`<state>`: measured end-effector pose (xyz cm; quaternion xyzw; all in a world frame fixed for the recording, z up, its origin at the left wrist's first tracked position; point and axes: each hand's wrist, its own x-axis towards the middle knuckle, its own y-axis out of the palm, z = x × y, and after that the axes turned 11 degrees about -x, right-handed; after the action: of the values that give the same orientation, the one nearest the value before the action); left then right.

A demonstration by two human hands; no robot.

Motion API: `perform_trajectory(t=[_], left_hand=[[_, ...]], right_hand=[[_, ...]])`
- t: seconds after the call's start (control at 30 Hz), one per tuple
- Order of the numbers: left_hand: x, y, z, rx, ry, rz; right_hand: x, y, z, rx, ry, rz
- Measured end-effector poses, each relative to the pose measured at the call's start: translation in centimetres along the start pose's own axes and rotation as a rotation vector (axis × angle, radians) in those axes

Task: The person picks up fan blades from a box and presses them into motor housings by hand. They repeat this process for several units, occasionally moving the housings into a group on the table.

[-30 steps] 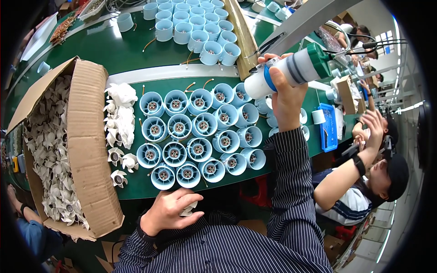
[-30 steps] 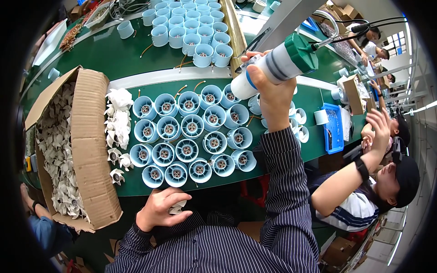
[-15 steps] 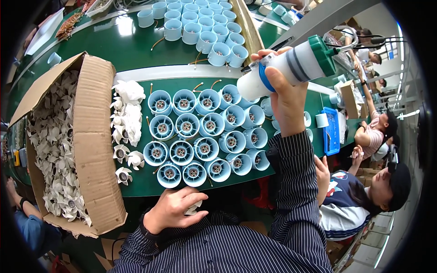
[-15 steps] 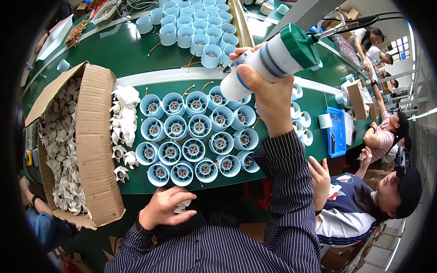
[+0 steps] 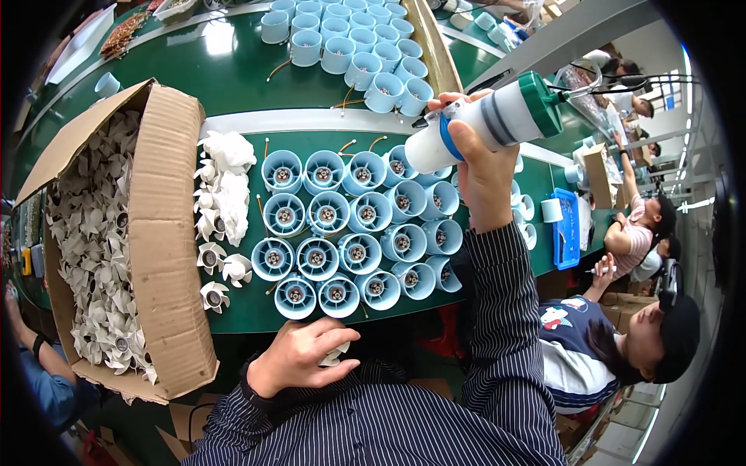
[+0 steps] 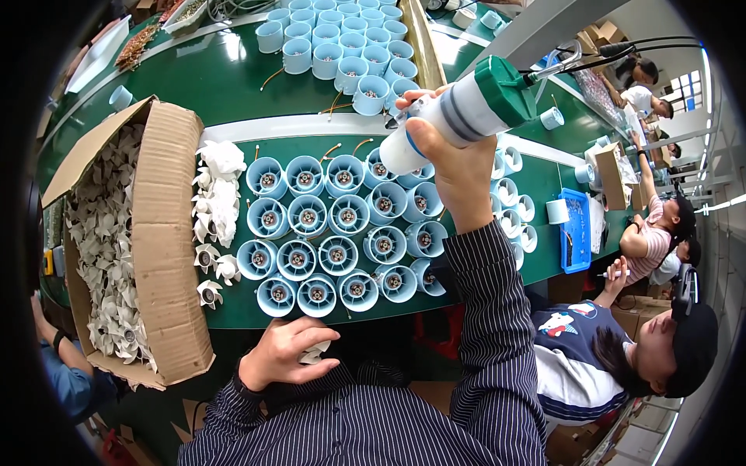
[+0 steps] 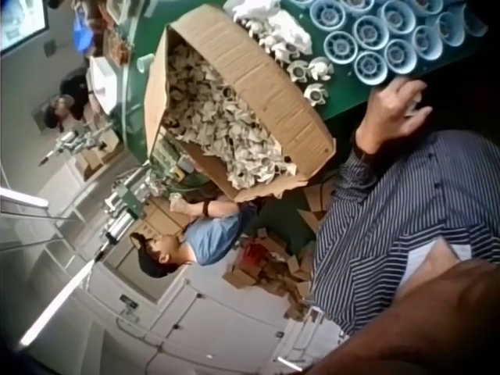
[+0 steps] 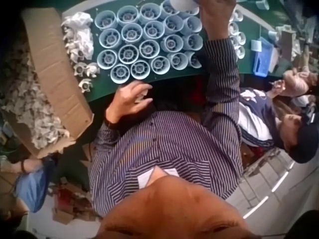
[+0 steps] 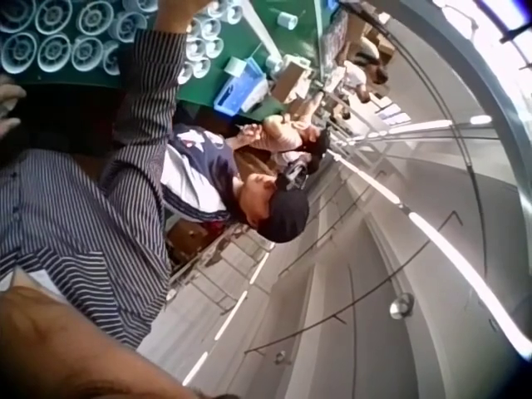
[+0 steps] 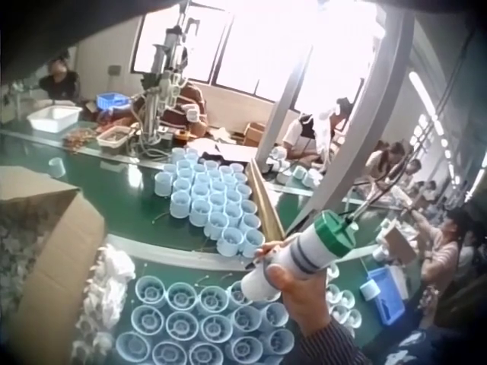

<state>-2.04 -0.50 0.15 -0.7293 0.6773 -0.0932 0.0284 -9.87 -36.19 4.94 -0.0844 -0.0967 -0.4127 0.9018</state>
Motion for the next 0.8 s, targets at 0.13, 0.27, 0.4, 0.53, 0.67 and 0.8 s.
perform_trajectory(t=[0.13,0.27,0.4,0.53,0.67,0.8], left_hand=[[0.2,-0.1,0.0,0.006,0.015,-0.001],[0.3,-0.1,0.1,0.009,0.029,-0.011],[0.6,-0.1,0.2,0.015,0.031,-0.013],[1.1,-0.3,0.2,0.018,0.042,-0.006],[1.2,-0.3,0.3,0.015,0.064,-0.002],[1.3,-0.2,0.5,0.012,0.059,-0.003]], right_hand=[[0.1,-0.2,0.1,-0.011,0.002,-0.008],[0.2,-0.3,0.5,-0.013,-0.007,-0.007],[0.2,-0.5,1.7,-0.012,-0.023,-0.003],[-1.0,-1.0,2.4,0.006,-0.003,0.002],[-1.7,-1.3,2.5,-0.009,-0.005,-0.010],[-1.9,-1.6,2.7,-0.018,-0.039,-0.043]])
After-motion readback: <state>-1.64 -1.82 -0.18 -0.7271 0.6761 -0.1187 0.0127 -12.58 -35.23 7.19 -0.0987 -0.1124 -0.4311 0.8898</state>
